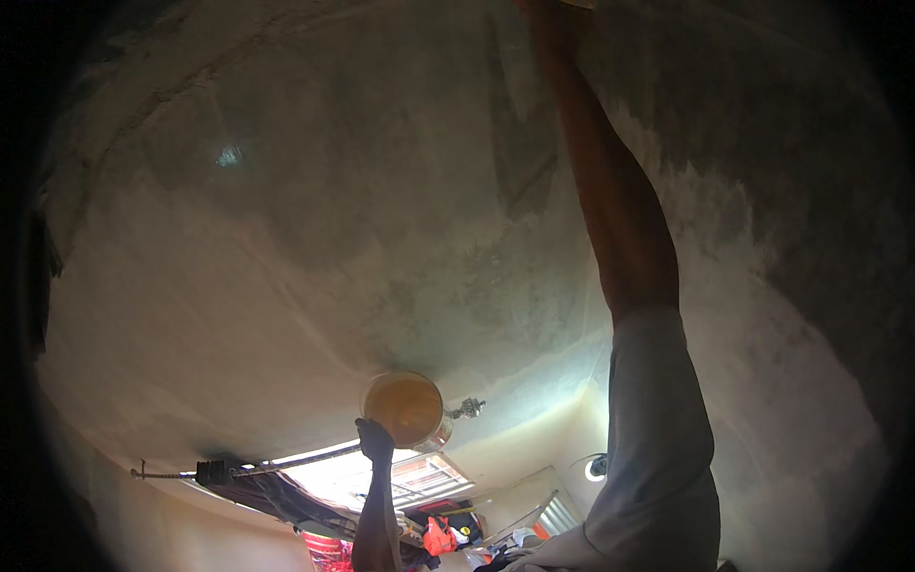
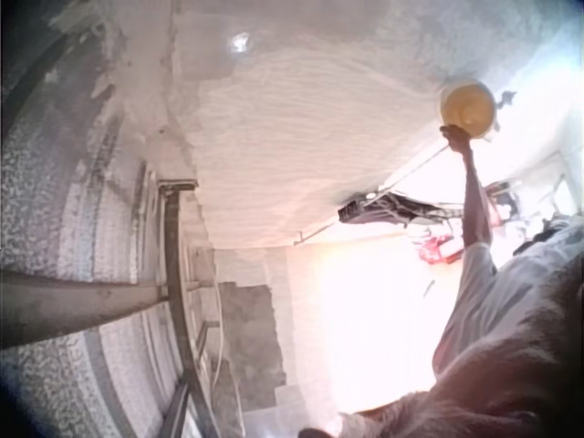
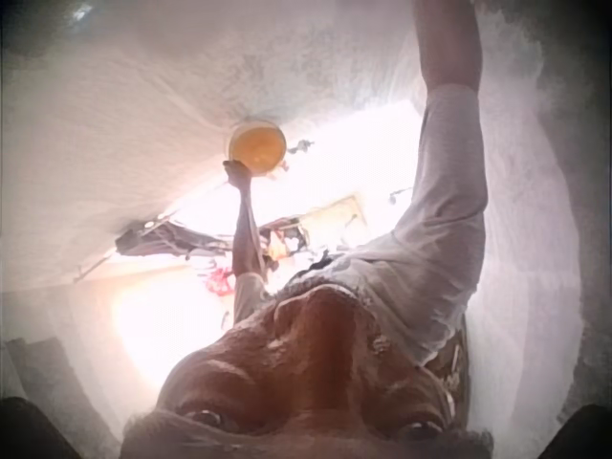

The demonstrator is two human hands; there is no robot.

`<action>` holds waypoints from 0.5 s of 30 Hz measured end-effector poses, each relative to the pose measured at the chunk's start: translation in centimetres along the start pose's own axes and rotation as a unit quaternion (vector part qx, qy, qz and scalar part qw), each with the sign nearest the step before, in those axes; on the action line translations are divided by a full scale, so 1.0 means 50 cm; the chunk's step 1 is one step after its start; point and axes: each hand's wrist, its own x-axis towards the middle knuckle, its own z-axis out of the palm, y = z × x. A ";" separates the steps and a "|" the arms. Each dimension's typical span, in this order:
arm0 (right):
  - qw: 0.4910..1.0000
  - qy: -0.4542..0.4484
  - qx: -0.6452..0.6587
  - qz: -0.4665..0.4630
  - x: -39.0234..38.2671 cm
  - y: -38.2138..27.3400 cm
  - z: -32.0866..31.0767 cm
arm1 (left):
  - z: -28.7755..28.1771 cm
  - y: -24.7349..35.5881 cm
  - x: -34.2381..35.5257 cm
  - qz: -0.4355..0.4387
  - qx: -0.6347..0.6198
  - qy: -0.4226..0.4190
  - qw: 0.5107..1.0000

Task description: The person paints a ceiling using a small brush and a container of paint. They repeatedly dip the brush into the container and apply paint to the ceiling surface in a systematic manner.

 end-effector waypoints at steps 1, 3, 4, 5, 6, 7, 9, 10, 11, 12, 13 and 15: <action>0.999 0.012 -0.030 -0.016 -0.001 -0.006 0.015 | -0.002 0.003 -0.001 -0.011 0.005 -0.003 1.000; 1.000 -0.023 -0.009 0.009 -0.011 0.011 -0.003 | 0.000 -0.003 -0.003 0.010 -0.009 -0.002 1.000; 0.999 -0.041 0.000 0.021 -0.019 0.018 -0.017 | 0.001 -0.005 -0.004 0.021 -0.017 -0.002 1.000; 0.999 -0.042 -0.020 0.027 -0.039 0.035 -0.033 | 0.009 -0.019 0.001 0.033 -0.018 0.013 0.999; 0.998 -0.045 -0.039 0.031 -0.067 0.042 -0.053 | 0.022 -0.034 0.008 0.047 -0.022 0.029 0.998; 0.997 -0.047 -0.058 0.035 -0.088 0.047 -0.070 | 0.035 -0.049 0.014 0.061 -0.025 0.044 0.997; 0.995 -0.052 -0.065 0.060 -0.145 0.016 -0.089 | 0.036 -0.054 0.013 0.041 -0.014 0.042 0.998; 0.994 -0.054 -0.064 0.076 -0.165 0.011 -0.087 | 0.029 -0.061 0.014 0.028 -0.007 0.044 0.999; 0.986 -0.073 -0.147 0.000 -0.150 0.027 -0.103 | 0.025 -0.053 0.013 0.023 -0.010 0.032 0.999; 0.966 -0.090 -0.231 -0.078 -0.117 0.061 -0.132 | 0.023 -0.040 0.011 0.020 -0.015 0.018 1.000; 0.954 -0.090 -0.261 -0.118 -0.084 0.079 -0.132 | 0.018 -0.031 0.009 0.016 -0.017 0.005 1.000; 0.945 -0.073 -0.271 -0.166 -0.011 0.095 -0.113 | 0.011 -0.010 0.002 0.016 -0.013 0.005 1.000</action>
